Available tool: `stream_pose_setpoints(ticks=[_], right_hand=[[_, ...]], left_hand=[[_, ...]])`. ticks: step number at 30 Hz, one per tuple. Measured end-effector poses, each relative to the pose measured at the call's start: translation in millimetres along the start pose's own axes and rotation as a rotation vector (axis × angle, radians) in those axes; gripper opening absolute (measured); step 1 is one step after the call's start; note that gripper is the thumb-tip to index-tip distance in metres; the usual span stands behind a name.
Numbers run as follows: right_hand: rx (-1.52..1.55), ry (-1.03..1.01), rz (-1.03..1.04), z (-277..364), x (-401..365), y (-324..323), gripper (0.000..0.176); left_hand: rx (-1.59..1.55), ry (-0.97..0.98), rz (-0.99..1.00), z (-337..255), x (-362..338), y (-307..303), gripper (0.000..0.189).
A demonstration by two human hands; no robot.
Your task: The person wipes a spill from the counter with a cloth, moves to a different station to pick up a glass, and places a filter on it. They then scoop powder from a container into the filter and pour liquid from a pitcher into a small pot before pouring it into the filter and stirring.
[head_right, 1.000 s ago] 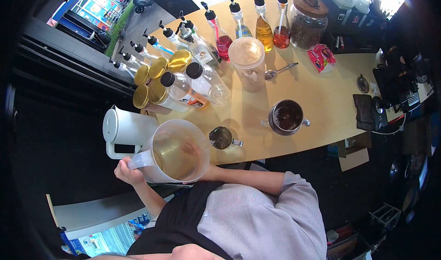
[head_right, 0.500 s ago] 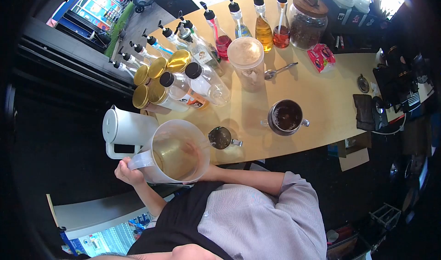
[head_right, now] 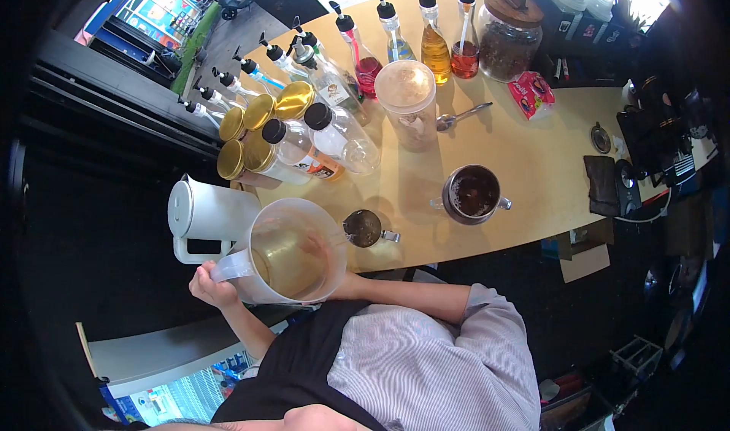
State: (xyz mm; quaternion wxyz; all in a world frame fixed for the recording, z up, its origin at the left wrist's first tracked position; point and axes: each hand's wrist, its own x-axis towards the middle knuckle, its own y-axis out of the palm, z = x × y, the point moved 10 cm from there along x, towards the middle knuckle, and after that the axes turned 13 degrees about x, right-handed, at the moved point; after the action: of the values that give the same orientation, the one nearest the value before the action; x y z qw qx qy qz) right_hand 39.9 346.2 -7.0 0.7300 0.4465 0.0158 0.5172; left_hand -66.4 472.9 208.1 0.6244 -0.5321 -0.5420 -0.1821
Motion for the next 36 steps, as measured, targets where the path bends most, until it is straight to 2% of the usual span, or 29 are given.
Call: stream_pose_setpoints(ticks=[1,10,11,12,13,15,17,18,19,20,22,25,29,35,36], right_hand=[[-0.01,-0.048,0.012,5.1,1.3,1.5,0.137],[-0.028,-0.01,0.01,6.9,3.5,1.1,0.136],[-0.028,-0.011,0.01,6.0,3.7,1.0,0.136],[-0.023,-0.022,0.017,5.1,3.9,1.5,0.136],[-0.019,-0.032,0.024,5.6,4.5,2.3,0.136],[-0.021,-0.025,0.021,5.1,3.9,1.3,0.136],[-0.023,-0.017,0.018,3.8,3.2,0.3,0.136],[-0.046,-0.033,0.025,3.1,1.7,0.2,0.136],[-0.069,-0.049,0.031,5.0,1.7,1.4,0.136],[-0.069,-0.05,0.031,5.3,1.6,1.6,0.136],[0.022,0.099,-0.035,-10.1,-0.5,-5.2,0.137],[0.099,0.147,-0.066,-21.3,-3.7,-7.8,0.137],[0.194,0.178,-0.101,-30.5,-4.9,-11.1,0.137],[0.261,0.22,-0.124,-41.7,-7.8,-12.7,0.131],[0.234,0.186,-0.112,-39.2,-7.2,-12.0,0.13]], left_hand=[[-0.008,-0.011,0.013,0.6,0.3,0.9,0.045],[0.006,0.038,-0.053,-3.5,2.3,-2.4,0.045],[0.005,0.039,-0.052,17.0,-6.2,-3.8,0.045],[-0.079,0.21,0.039,37.9,-24.1,1.7,0.01],[-0.163,0.382,0.131,28.8,-29.5,5.9,0.037],[-0.096,0.4,0.093,37.1,-37.6,5.2,0.037],[-0.029,0.417,0.054,12.7,-27.6,4.7,0.037],[0.028,0.351,-0.008,-12.9,-8.3,1.2,0.007],[0.085,0.285,-0.069,-23.6,2.6,-3.4,0.028],[0.086,0.286,-0.069,-22.4,2.3,-3.1,0.028],[0.124,0.355,-0.107,-24.4,-1.9,-4.4,0.017],[0.129,0.41,-0.123,-26.6,-3.4,-4.8,0.008],[0.199,0.475,-0.188,-36.2,-2.6,-8.5,0.008],[0.223,0.499,-0.142,-35.4,-1.7,-6.0,0.01],[0.11,0.474,-0.076,-28.1,-1.2,-3.4,0.012]])
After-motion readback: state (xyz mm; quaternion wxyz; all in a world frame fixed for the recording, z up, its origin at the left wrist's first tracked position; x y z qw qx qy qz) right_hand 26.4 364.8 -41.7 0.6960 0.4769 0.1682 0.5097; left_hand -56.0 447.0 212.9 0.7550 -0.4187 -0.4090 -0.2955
